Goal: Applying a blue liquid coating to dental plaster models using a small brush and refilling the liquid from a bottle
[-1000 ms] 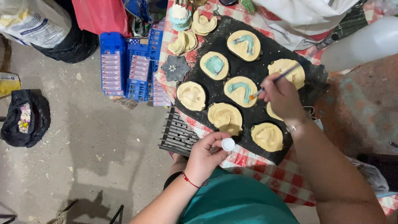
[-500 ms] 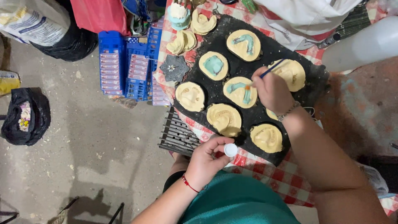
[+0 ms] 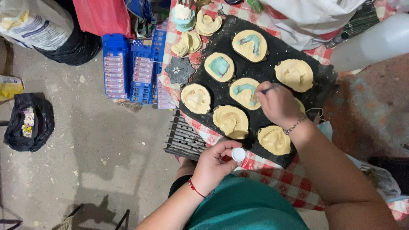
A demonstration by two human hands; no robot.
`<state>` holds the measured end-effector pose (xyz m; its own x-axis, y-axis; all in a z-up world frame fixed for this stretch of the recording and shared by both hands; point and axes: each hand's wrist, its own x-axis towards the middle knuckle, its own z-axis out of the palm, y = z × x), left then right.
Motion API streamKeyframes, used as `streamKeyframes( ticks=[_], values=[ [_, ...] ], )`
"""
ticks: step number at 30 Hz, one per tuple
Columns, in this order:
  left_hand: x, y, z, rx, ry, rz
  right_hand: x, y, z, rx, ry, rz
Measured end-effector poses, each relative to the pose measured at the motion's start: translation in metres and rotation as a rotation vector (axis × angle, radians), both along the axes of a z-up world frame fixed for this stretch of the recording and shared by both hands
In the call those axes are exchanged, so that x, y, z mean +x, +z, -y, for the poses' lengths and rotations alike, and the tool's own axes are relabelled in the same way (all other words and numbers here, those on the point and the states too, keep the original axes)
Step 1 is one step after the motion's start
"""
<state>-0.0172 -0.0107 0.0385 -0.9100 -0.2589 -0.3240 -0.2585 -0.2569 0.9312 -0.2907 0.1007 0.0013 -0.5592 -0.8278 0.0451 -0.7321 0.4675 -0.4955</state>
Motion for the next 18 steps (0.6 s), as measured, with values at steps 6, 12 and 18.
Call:
streamKeyframes(
  ticks=[6, 12, 18],
  values=[
    [0.002, 0.003, 0.001, -0.004, 0.012, -0.001, 0.009, 0.000, 0.001, 0.060, 0.109, 0.070],
    [0.005, 0.001, 0.003, 0.021, 0.018, 0.008, 0.005, 0.042, 0.004, -0.002, -0.095, 0.402],
    [0.006, 0.007, 0.005, -0.032, 0.007, 0.024, -0.014, 0.013, -0.015, -0.050, -0.205, 0.378]
  ],
)
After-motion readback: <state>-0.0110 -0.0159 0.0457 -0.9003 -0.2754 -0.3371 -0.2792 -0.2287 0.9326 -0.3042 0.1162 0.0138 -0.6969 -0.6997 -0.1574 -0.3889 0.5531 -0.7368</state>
